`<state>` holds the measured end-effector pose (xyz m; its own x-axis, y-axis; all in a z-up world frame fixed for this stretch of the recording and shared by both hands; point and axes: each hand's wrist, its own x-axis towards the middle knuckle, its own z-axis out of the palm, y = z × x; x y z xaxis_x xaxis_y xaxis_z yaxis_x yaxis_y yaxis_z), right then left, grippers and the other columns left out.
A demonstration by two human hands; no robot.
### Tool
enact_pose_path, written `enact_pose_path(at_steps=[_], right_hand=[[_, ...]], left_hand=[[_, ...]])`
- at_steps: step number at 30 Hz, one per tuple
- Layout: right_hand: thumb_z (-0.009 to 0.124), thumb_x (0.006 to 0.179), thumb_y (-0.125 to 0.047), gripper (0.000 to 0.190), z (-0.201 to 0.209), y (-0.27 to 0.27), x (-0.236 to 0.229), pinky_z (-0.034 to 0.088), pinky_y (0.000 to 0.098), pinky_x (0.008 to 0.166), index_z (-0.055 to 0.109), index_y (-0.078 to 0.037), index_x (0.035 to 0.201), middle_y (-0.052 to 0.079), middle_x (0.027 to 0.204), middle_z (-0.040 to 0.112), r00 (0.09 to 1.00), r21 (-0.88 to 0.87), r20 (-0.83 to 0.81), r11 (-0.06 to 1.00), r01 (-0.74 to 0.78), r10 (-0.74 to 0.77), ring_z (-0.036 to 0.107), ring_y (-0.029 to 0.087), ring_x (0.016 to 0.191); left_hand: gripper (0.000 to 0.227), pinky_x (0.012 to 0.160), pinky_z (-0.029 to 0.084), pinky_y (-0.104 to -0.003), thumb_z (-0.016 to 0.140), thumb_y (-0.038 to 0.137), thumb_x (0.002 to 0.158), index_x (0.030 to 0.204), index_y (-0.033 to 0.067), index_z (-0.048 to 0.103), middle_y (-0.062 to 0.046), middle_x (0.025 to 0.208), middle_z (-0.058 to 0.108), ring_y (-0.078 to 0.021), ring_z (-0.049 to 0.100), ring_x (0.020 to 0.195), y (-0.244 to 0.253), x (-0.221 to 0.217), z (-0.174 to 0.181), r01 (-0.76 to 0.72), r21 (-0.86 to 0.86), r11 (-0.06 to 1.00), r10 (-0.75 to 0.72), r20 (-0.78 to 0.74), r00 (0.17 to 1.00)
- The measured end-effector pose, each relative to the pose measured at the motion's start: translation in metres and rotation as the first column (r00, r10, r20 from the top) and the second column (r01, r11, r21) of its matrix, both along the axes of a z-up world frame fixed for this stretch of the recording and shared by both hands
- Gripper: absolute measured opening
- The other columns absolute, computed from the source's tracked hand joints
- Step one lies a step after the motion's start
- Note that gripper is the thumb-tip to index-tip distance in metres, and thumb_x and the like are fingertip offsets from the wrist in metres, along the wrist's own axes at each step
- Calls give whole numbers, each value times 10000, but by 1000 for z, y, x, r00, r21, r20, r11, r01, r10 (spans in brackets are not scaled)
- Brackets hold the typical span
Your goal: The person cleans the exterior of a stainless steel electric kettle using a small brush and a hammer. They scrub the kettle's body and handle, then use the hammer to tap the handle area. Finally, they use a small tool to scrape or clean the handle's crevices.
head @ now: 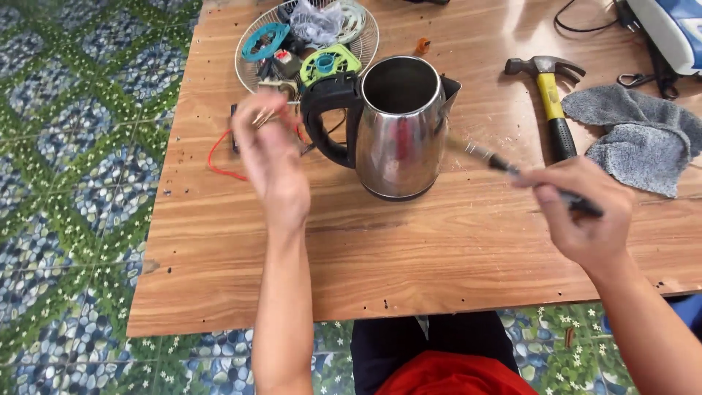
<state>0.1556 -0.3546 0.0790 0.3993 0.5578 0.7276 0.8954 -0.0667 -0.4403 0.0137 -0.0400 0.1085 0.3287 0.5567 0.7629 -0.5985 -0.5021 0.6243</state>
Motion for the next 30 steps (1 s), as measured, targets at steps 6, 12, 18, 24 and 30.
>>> enact_pose_path(at_steps=[6, 12, 18, 24, 30], right_hand=[[628, 1001, -21, 129, -12, -3, -2, 521, 311, 761, 727, 37, 1061, 116, 1001, 766, 999, -86, -9, 995, -46, 45, 674, 193, 804], [691, 972, -66, 120, -17, 2, 7, 544, 333, 773, 737, -15, 1070, 67, 917, 765, 981, -228, 136, 968, -102, 136, 678, 222, 771], [592, 1080, 38, 136, 16, -4, -3, 506, 365, 806, 709, 104, 1095, 199, 1002, 751, 999, -9, -39, 1000, -2, 1, 672, 287, 852], [583, 1030, -169, 219, -14, 3, -5, 411, 338, 704, 729, -18, 1091, 75, 873, 727, 981, 49, -92, 985, -167, 171, 535, 166, 667], [618, 1055, -77, 193, -10, 7, 4, 408, 294, 636, 713, 29, 1186, 149, 989, 729, 988, 69, -104, 992, -109, 116, 544, 173, 733]], left_hand=[[232, 793, 498, -281, 632, 300, 1108, 1251, 119, 609, -14, 1074, 483, -128, 502, 968, -5, 35, 67, 55, 174, 983, -58, 12, 998], [104, 731, 675, -293, 600, 195, 1089, 1122, 97, 608, -50, 925, 648, -131, 640, 835, 2, 37, 82, -48, 272, 961, 69, -67, 995], [189, 616, 702, -291, 653, 184, 1024, 951, 11, 671, -58, 840, 665, -175, 685, 667, 12, 56, 86, -93, 408, 908, 151, -114, 982], [226, 539, 466, -267, 734, 270, 1024, 983, 70, 638, -35, 855, 655, -134, 541, 656, 16, 63, 89, -108, 488, 866, 199, -139, 970], [96, 599, 351, -333, 621, 124, 1045, 955, 92, 622, -9, 845, 634, -137, 455, 726, 45, 68, 81, -127, 589, 798, 309, -218, 926]])
